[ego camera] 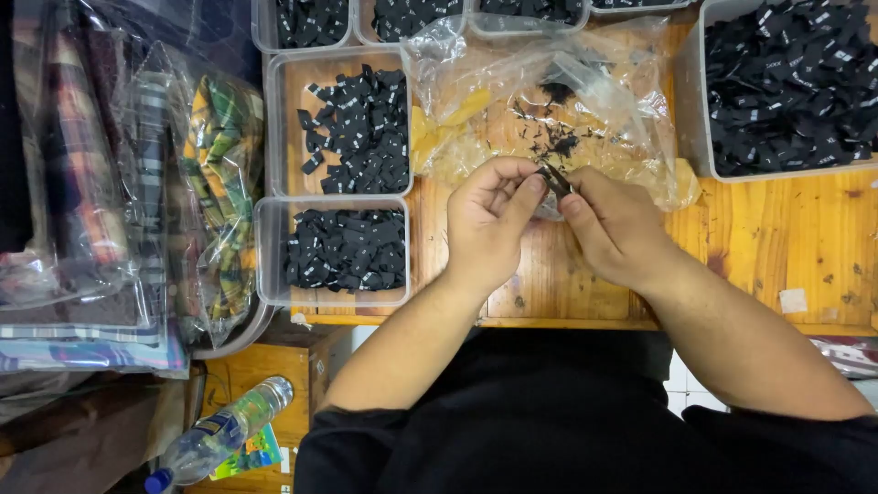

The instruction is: Trimming excess threads from small black fabric labels using a pair of thread snips.

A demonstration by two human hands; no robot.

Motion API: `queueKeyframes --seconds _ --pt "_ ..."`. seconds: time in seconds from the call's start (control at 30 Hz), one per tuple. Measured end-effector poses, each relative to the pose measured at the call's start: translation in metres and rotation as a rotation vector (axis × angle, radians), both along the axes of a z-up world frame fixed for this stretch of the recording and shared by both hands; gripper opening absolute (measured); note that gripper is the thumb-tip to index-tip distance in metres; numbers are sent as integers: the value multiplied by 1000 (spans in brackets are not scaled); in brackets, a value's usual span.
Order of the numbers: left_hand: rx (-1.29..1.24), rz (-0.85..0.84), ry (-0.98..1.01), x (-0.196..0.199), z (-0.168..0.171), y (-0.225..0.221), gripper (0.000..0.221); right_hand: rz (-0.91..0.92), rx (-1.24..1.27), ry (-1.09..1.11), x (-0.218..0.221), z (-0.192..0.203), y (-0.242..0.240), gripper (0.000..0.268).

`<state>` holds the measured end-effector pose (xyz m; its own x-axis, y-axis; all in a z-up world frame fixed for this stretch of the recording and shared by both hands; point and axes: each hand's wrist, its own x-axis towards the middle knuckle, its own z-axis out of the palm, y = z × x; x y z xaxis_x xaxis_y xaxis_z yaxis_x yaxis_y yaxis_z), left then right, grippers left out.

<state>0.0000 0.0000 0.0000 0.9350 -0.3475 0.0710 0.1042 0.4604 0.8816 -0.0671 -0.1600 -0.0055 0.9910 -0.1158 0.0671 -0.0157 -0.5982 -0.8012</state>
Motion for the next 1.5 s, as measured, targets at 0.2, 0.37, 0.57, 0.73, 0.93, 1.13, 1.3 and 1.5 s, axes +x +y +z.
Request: queueKeyframes --seconds 0.2,0.37,0.57,0.73,0.93,1.13,1.3,1.5 --pt "-40 -16 -42 -1 -5 -2 7 4 -11 30 -1 0 1 31" --pt "-30 -16 -59 0 -7 -3 7 7 -28 14 0 -3 2 34" --pt "-31 -3 -62 -2 -10 -5 7 16 -34 12 0 -1 2 34" --pt "-28 -3 -75 0 -8 -4 7 13 -54 -23 1 -2 4 33" --pt "-2 16 -61 0 -6 -5 6 -8 -20 -33 0 -4 5 35" --pt "18 28 -55 0 -6 -5 6 -10 -63 0 1 -5 3 33" --pt "33 54 -60 2 -9 -4 6 5 -87 63 -1 -4 2 36" --pt "14 89 -126 9 -14 -2 6 -21 -52 16 -3 -4 1 34"
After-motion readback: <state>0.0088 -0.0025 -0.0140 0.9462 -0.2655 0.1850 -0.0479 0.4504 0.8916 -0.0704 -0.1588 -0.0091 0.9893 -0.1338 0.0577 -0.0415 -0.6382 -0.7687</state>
